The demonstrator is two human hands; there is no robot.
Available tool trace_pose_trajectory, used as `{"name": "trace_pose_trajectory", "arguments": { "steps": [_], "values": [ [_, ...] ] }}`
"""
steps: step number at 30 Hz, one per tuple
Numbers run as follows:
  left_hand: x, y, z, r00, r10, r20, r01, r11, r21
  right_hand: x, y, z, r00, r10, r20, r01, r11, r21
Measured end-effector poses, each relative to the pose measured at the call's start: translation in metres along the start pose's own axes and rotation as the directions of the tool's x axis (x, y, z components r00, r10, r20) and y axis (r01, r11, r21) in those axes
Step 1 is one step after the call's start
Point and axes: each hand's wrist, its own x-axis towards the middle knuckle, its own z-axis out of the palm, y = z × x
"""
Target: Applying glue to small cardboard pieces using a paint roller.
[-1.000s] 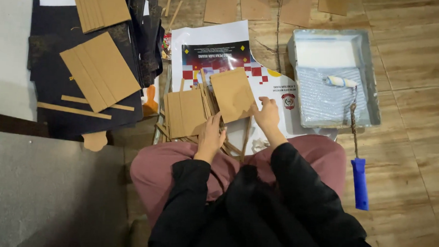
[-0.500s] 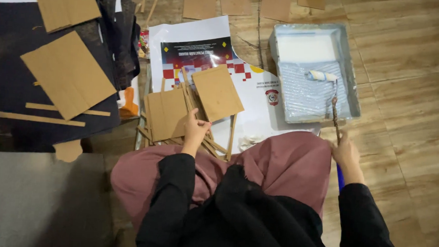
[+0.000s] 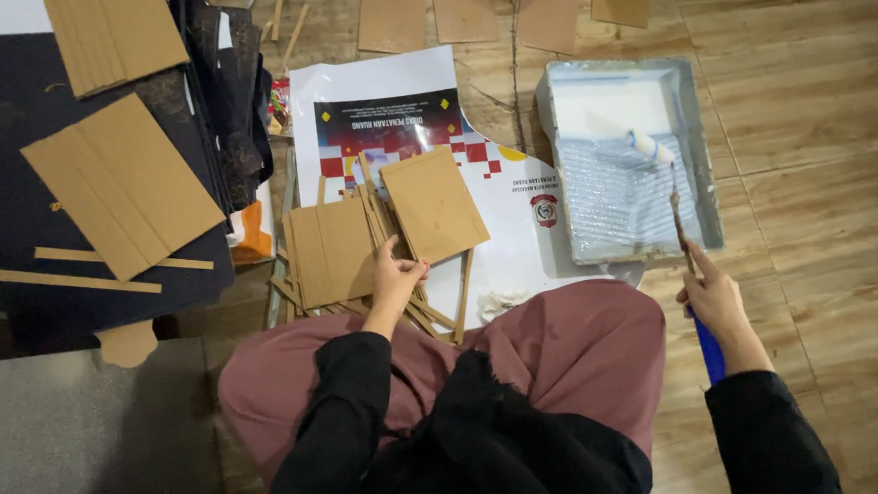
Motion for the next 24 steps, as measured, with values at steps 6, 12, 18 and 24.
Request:
{"name": "trace_pose_trajectory", "arguments": {
  "steps": [6,12,18,24],
  "values": [
    [0.005,-0.005,-0.001,1.0,-0.002,-0.001,0.002,1.0,-0.013,0.014,-0.052,-0.002,0.999,-0.011,0.033,0.021,0.946,-0.325],
    [-0.003,0.008,-0.001,1.0,-0.009,-0.013,0.009,1.0,0.012,0.027,-0.058,0.007,1.0,-0.01,0.02,0.017,0.921,-0.389],
    [-0.003,0.009,-0.001,1.0,-0.004,-0.011,0.005,1.0,0.023,0.048,-0.035,0.012,0.999,-0.028,0.02,0.034,0.885,-0.465],
    [-0.008,0.015,-0.003,1.0,-0.002,0.011,0.002,1.0,0.01,0.017,-0.027,-0.002,0.996,-0.05,0.076,0.084,0.815,-0.574]
  ]
}}
